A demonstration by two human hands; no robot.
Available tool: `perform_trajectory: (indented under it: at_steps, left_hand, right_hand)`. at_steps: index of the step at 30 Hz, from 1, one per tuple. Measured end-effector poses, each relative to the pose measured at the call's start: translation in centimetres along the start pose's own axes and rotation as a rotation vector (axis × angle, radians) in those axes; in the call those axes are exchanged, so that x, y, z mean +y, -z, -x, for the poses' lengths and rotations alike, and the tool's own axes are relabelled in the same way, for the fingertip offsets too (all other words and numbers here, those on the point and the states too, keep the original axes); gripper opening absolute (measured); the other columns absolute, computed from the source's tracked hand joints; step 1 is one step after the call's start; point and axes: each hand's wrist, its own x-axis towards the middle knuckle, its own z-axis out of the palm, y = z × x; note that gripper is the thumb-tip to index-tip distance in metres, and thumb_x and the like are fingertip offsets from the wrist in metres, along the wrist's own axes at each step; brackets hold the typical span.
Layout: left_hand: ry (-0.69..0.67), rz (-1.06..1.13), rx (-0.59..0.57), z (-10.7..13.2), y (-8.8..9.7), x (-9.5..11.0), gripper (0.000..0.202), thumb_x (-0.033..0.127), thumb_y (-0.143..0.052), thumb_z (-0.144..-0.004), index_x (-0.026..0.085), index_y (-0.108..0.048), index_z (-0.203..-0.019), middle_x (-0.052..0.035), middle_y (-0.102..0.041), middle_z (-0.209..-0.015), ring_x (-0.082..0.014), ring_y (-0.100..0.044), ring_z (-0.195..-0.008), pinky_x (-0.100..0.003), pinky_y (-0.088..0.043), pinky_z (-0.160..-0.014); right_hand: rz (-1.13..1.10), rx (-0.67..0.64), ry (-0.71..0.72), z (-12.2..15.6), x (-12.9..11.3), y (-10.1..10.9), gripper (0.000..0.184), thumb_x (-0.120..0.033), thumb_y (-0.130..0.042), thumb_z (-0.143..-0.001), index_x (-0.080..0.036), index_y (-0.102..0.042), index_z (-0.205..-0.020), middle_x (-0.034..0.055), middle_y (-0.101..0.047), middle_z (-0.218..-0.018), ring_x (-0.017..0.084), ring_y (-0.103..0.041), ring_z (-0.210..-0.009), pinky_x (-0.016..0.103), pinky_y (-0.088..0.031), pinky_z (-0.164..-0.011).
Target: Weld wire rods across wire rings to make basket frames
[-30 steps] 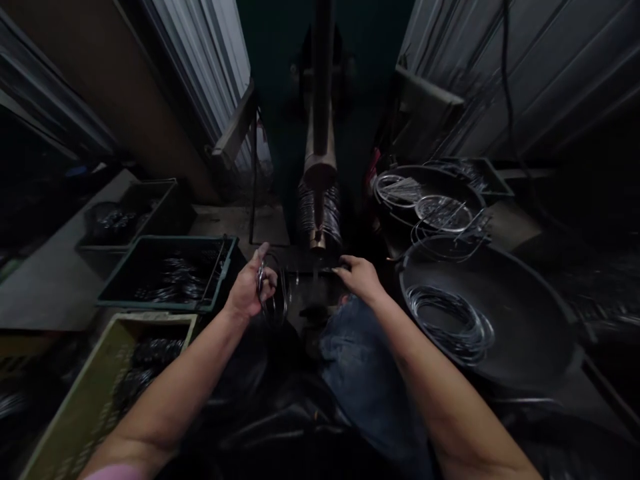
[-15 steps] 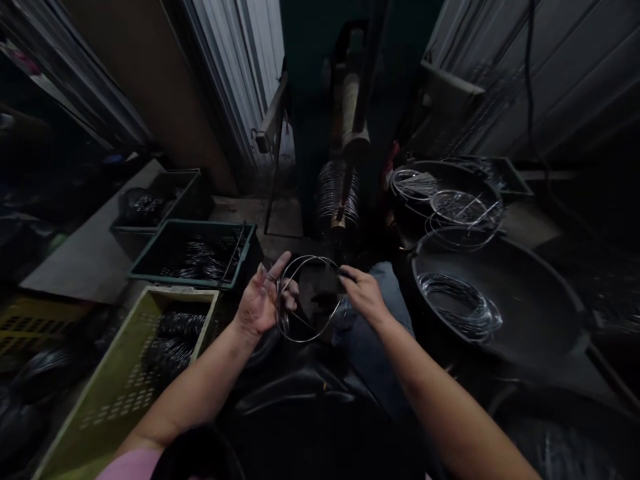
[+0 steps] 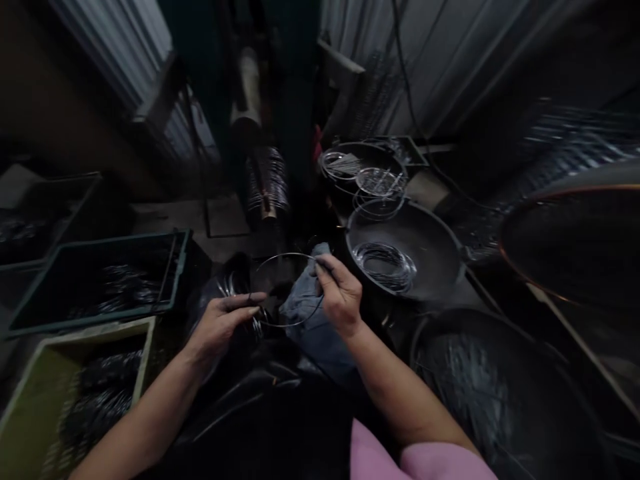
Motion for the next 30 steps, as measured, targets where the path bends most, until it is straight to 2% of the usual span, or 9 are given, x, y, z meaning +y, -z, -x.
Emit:
perform_trajectory:
  at_steps: [2,5,8,10,12,16,22,26,30]
  left_hand:
    - [-0.01,-0.165,-0.037,-0.4,-0.4,-0.4,0.037,0.031,-0.072,-0.063,0.016,-0.07,-0.097,-0.0093,-0.07,-0.081,-0.0195,-0.063,-0.07,-0.027,-0.048,-0.062]
    - [-0.057,-0.357,-0.147,-1.1,-1.1,-0.9,0.035,0.035,-0.071,-0.063,0.018,-0.072,-0.093,-0.0091,-0.07,-0.089,-0.0228,-0.063,-0.079,-0.029,-0.05,-0.068]
    - [-0.032,-0.382,-0.171,-1.6,-1.8,-1.1,0.039,0.037,-0.073,-0.059,0.02,-0.071,-0.094,-0.0077,-0.071,-0.091,-0.0249,-0.064,-0.085,-0.031,-0.051,-0.072]
    - [0.021,-0.348,-0.14,-1.8,-2.3,-1.2,0.046,0.038,-0.074,-0.059,0.019,-0.069,-0.101,-0.0078,-0.07,-0.096,-0.0254,-0.064,-0.088,-0.031,-0.052,-0.073]
    - [0.063,-0.338,-0.128,-2.0,-2.6,-1.3,0.051,0.037,-0.074,-0.059,0.018,-0.066,-0.105,-0.0082,-0.069,-0.101,-0.0247,-0.063,-0.09,-0.029,-0.052,-0.073]
    - [0.132,-0.332,-0.14,-2.3,-2.9,-1.4,0.052,0.036,-0.074,-0.06,0.019,-0.064,-0.108,-0.0076,-0.069,-0.1,-0.0223,-0.065,-0.086,-0.026,-0.052,-0.071]
    - [0.146,-0.352,-0.136,-2.2,-3.6,-0.7,0.045,0.035,-0.074,-0.06,0.02,-0.067,-0.103,-0.0066,-0.07,-0.097,-0.0211,-0.065,-0.086,-0.025,-0.052,-0.073]
    - [0.191,-0.381,-0.161,-1.8,-3.5,-0.4,0.048,0.034,-0.074,-0.06,0.019,-0.067,-0.105,-0.0072,-0.071,-0.093,-0.021,-0.066,-0.079,-0.026,-0.052,-0.067]
    - [0.107,-0.376,-0.175,-1.9,-3.1,-1.1,0.056,0.03,-0.075,-0.058,0.019,-0.063,-0.111,-0.0037,-0.069,-0.075,-0.0168,-0.063,-0.067,-0.024,-0.051,-0.06]
  right_hand:
    - [0.0,0.035,0.043,0.5,0.5,0.8,0.026,-0.033,-0.047,-0.085,-0.026,-0.062,-0.105,0.0026,-0.065,-0.099,0.018,-0.06,-0.088,0.031,-0.05,-0.076]
    - [0.052,-0.062,0.115,1.5,1.3,2.7,0.025,-0.028,-0.049,-0.084,-0.026,-0.063,-0.105,0.0019,-0.066,-0.097,0.017,-0.061,-0.087,0.031,-0.049,-0.08]
    - [0.152,-0.085,0.098,2.5,2.6,6.4,0.03,-0.028,-0.053,-0.082,-0.025,-0.061,-0.11,0.0033,-0.065,-0.102,0.017,-0.059,-0.093,0.032,-0.046,-0.085]
    - [0.292,0.051,-0.082,3.4,4.3,10.2,0.034,-0.031,-0.053,-0.08,-0.024,-0.059,-0.113,0.0042,-0.063,-0.107,0.019,-0.058,-0.098,0.033,-0.044,-0.089]
    - [0.545,0.222,-0.429,4.7,6.4,14.7,0.04,-0.032,-0.05,-0.08,-0.024,-0.054,-0.119,0.0039,-0.061,-0.113,0.019,-0.055,-0.105,0.034,-0.041,-0.093]
    - [0.744,0.285,-0.789,8.6,10.8,21.4,0.061,-0.02,-0.058,-0.069,-0.01,-0.045,-0.128,0.0192,-0.051,-0.122,0.031,-0.046,-0.116,0.044,-0.033,-0.097]
    - [0.872,0.26,-1.126,12.0,15.6,22.2,0.083,-0.039,-0.071,-0.061,-0.012,-0.039,-0.132,0.0259,-0.032,-0.134,0.04,-0.037,-0.121,0.057,-0.029,-0.095]
    - [0.845,0.25,-1.169,11.1,17.0,23.3,0.052,-0.04,-0.061,-0.077,-0.016,-0.048,-0.121,0.016,-0.046,-0.125,0.029,-0.048,-0.111,0.05,-0.038,-0.09]
    - [0.792,0.274,-1.046,10.3,17.2,24.0,0.03,-0.033,-0.051,-0.087,-0.019,-0.052,-0.113,0.007,-0.053,-0.115,0.019,-0.055,-0.097,0.038,-0.047,-0.081]
